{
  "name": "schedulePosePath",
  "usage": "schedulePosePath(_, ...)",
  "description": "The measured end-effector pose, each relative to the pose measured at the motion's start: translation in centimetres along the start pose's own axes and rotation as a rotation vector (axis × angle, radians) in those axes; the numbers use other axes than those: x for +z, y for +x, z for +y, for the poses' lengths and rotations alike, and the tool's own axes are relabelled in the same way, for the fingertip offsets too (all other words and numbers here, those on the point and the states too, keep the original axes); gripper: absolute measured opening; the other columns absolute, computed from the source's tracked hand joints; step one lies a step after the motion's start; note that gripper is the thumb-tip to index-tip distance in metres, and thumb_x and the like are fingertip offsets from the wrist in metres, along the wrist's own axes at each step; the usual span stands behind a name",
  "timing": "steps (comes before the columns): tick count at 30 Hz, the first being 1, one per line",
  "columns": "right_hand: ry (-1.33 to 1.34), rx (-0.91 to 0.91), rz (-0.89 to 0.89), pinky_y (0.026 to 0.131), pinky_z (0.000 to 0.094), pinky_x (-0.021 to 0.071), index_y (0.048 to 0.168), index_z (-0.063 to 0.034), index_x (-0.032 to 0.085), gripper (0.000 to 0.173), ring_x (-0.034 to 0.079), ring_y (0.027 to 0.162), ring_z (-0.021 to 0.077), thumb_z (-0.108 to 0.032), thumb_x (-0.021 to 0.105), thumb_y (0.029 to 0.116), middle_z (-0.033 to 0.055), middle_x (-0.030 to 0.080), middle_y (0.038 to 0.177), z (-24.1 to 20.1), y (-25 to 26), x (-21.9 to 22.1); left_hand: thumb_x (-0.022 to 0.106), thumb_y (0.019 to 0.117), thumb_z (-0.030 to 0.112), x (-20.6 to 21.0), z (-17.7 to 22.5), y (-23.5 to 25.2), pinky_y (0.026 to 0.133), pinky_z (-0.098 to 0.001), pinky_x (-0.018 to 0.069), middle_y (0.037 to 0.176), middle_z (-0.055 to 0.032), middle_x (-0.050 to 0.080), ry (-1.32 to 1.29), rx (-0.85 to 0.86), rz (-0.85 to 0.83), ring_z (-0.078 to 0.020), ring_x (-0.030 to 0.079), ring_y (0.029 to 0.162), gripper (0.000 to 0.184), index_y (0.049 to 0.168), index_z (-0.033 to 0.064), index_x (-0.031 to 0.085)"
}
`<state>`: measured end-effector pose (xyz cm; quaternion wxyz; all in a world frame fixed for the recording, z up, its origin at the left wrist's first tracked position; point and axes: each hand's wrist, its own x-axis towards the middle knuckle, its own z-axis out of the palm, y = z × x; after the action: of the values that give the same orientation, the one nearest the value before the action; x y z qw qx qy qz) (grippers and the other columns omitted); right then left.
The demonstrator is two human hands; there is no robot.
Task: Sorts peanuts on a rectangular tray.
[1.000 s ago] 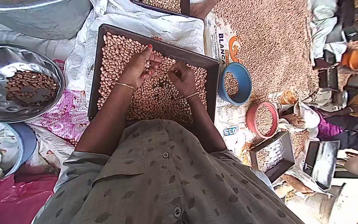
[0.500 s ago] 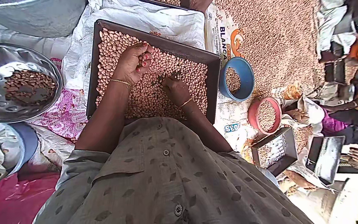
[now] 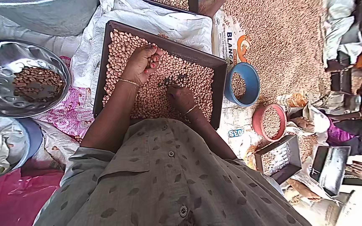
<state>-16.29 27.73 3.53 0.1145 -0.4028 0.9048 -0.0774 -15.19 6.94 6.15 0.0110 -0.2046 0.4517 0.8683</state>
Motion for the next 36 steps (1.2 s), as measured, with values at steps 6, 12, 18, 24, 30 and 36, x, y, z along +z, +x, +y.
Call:
schedulePosePath(6,0.295,0.048,0.232,0.071,0.0506,0.0571,0.093,0.0012,0.073,0.017,0.071,0.079,0.0297,-0.014,0.067,0.0900,0.0159,0.073,0.091,1.2,0.6,-0.4,0.030,0.1115,0.047,0.4,-0.3,0.0,0.041,-0.0169,0.0263,0.066,0.0065,0.057,0.284,-0.076,-0.010,-0.0015,0.038,0.045,0.052,0.092,0.0135,0.065)
schedulePosePath(12,1.000,-0.112,0.563,0.064,0.0314,0.0626,0.113,0.0070,0.062,0.018,0.069,0.068,0.0125,-0.001,0.062,0.0965,0.0088,0.070,0.091,-1.8,1.9,-2.5,0.028,0.1092,0.055,0.8,-0.5,-0.5,0.042,-0.0185,0.0314,0.067,0.0024,0.060,0.304,-0.204,-0.151,-0.0050,0.044,0.047,0.058,0.092,0.0134,0.065)
schedulePosePath(18,0.762,-0.481,0.009,0.077,0.0321,0.0600,0.101,0.0049,0.075,0.013,0.070,0.084,0.0180,-0.001,0.069,0.0900,0.0147,0.073,0.098,-4.4,0.5,2.0,0.033,0.1122,0.022,-0.7,0.0,0.3,0.037,-0.0131,0.0251,0.059,0.0080,0.044,-0.090,-0.045,-0.120,0.0006,0.033,0.042,0.034,0.091,0.0117,0.057)
schedulePosePath(24,0.308,-0.590,-0.004,0.078,0.0459,0.0598,0.097,0.0046,0.073,0.013,0.070,0.095,0.0366,-0.004,0.064,0.0940,0.0223,0.068,0.102,-5.9,0.8,2.9,0.033,0.1118,0.021,-0.7,0.4,0.2,0.038,-0.0129,0.0263,0.063,0.0067,0.047,-0.102,-0.005,-0.027,0.0000,0.036,0.044,0.033,0.093,0.0117,0.058)
schedulePosePath(30,0.241,-0.347,0.137,0.057,0.0467,0.0560,0.094,-0.0026,0.073,0.013,0.070,0.071,0.0278,-0.012,0.065,0.0910,0.0141,0.071,0.096,-3.9,1.0,2.3,0.032,0.1127,0.025,-0.6,0.2,0.2,0.038,-0.0138,0.0266,0.065,0.0058,0.050,-0.036,0.014,-0.043,-0.0007,0.037,0.044,0.037,0.093,0.0110,0.060)
schedulePosePath(36,0.681,-0.140,0.584,0.065,0.0273,0.0610,0.113,0.0063,0.069,0.020,0.068,0.069,0.0107,-0.003,0.063,0.0965,0.0126,0.071,0.097,-0.4,2.2,-3.3,0.030,0.1077,0.058,1.2,-0.2,-0.9,0.047,-0.0193,0.0345,0.075,0.0020,0.063,0.311,-0.196,-0.096,-0.0058,0.049,0.054,0.056,0.101,0.0156,0.066)
